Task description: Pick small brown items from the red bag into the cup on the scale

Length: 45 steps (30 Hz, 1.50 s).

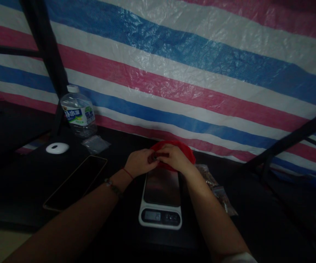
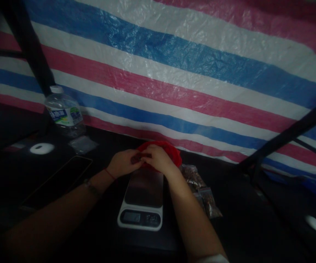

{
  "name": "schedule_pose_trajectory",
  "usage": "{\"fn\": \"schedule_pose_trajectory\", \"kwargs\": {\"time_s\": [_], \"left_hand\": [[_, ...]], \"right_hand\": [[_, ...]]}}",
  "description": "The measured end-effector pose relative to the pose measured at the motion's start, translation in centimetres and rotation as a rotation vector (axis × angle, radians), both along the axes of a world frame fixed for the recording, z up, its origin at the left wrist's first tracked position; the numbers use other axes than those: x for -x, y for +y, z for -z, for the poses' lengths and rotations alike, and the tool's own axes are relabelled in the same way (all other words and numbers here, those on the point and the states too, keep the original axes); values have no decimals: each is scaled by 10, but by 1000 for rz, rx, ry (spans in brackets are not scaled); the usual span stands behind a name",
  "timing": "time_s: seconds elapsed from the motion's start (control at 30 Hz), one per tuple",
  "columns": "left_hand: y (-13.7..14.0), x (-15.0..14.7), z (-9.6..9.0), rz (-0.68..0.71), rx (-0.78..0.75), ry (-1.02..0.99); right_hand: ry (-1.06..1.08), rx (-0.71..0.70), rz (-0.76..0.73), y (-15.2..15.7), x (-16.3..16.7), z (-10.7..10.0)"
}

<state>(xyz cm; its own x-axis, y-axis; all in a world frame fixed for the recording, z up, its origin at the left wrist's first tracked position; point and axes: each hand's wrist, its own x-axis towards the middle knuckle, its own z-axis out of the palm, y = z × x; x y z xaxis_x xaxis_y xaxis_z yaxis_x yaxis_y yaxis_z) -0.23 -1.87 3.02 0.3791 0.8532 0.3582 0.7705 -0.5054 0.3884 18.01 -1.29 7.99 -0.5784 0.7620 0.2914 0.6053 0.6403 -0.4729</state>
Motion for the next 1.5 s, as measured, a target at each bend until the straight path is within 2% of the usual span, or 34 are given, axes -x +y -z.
{"fn": "schedule_pose_trajectory", "kwargs": {"time_s": [0.17,0.23,0.4,0.6,0.77,0.93,1.03,1.27,1.37,1.5], "left_hand": [[1,2,-3,-45,-18,-87],[2,3,-3,-69,-27,-125],[10,2,4,-39,63,-121],[15,6,11,-126,78,-121],[15,7,7,-160,83,-128],[16,6,9,-124,45,-277],[18,7,12,-153,59,-330],[20,10,12,-211,82,-314],[21,10,14,-202,83,-310],[23,10,19,-201,99,-316]], "right_hand": [[-1,-80,169,9,-10,0],[-48,-65,202,15,-14,6],[-242,83,145,28,-14,34],[-224,113,119,34,-8,57],[-192,110,84,38,-3,57],[-207,41,60,45,11,59],[-244,42,28,48,15,60],[-247,53,-28,47,8,45],[-255,101,-32,51,12,42],[-325,169,-29,61,23,48]]}}
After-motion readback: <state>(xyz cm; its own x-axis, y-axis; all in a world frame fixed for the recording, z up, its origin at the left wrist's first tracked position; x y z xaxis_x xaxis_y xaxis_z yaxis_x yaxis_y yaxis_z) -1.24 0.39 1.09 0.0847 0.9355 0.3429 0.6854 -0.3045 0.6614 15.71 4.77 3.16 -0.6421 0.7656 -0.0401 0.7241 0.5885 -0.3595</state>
